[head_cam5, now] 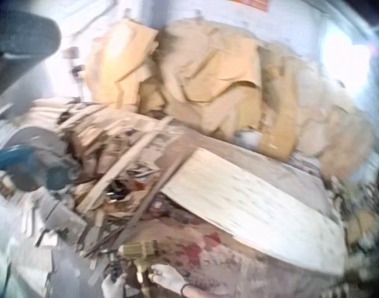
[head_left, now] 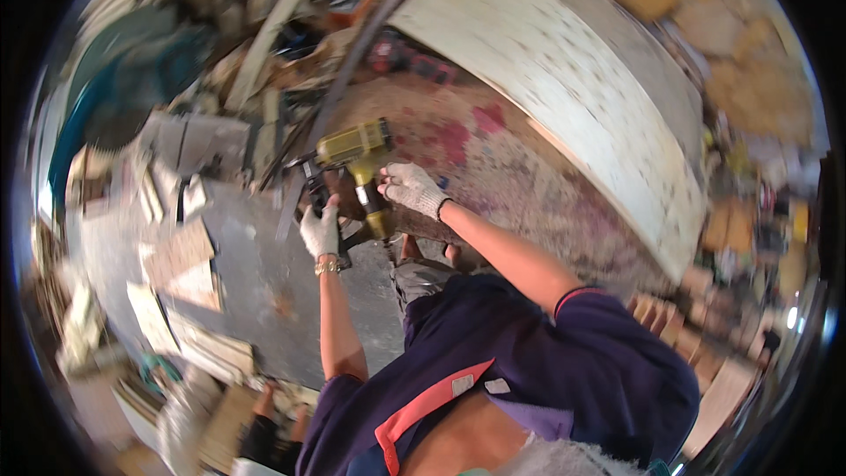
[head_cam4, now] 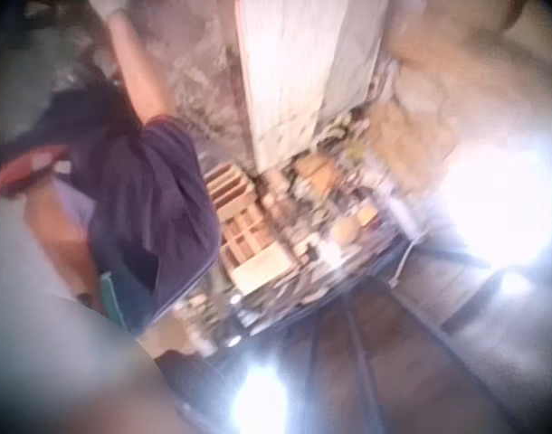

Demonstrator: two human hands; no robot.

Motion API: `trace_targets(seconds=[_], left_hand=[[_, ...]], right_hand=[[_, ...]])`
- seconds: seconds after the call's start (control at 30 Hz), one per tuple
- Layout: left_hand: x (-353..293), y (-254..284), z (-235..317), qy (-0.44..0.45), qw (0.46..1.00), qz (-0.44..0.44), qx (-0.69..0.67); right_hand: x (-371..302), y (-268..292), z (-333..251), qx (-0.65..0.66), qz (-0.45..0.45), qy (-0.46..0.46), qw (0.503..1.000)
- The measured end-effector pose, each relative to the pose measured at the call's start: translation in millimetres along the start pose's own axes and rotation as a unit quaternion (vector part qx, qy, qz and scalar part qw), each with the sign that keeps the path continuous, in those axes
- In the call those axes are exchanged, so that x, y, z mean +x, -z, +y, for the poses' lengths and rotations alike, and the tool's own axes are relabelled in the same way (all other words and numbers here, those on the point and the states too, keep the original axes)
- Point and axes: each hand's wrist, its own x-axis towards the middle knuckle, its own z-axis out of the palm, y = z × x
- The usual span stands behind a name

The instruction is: The person aligns and secures a thin wooden strip to a large plywood panel using a nail gun. They then place a small wooden block on the panel and attach it with the nail gun. A coworker assists by holding the panel steady.

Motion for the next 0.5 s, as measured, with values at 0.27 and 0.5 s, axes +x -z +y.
trace_targets(seconds=[0.27,0.5], left_hand=[[26.0,17.1,3.5,-0.096,0.958,-0.079,0.260],[49.5,31.3,70.4,-0.125,0.877,-0.067,0.460]], right_hand=[[-114.5,71.7,43.2,-0.089,0.152,-0.063,0.982],[-230.6,133.4,44.3,-0.058,0.314,-0.269,0.909]])
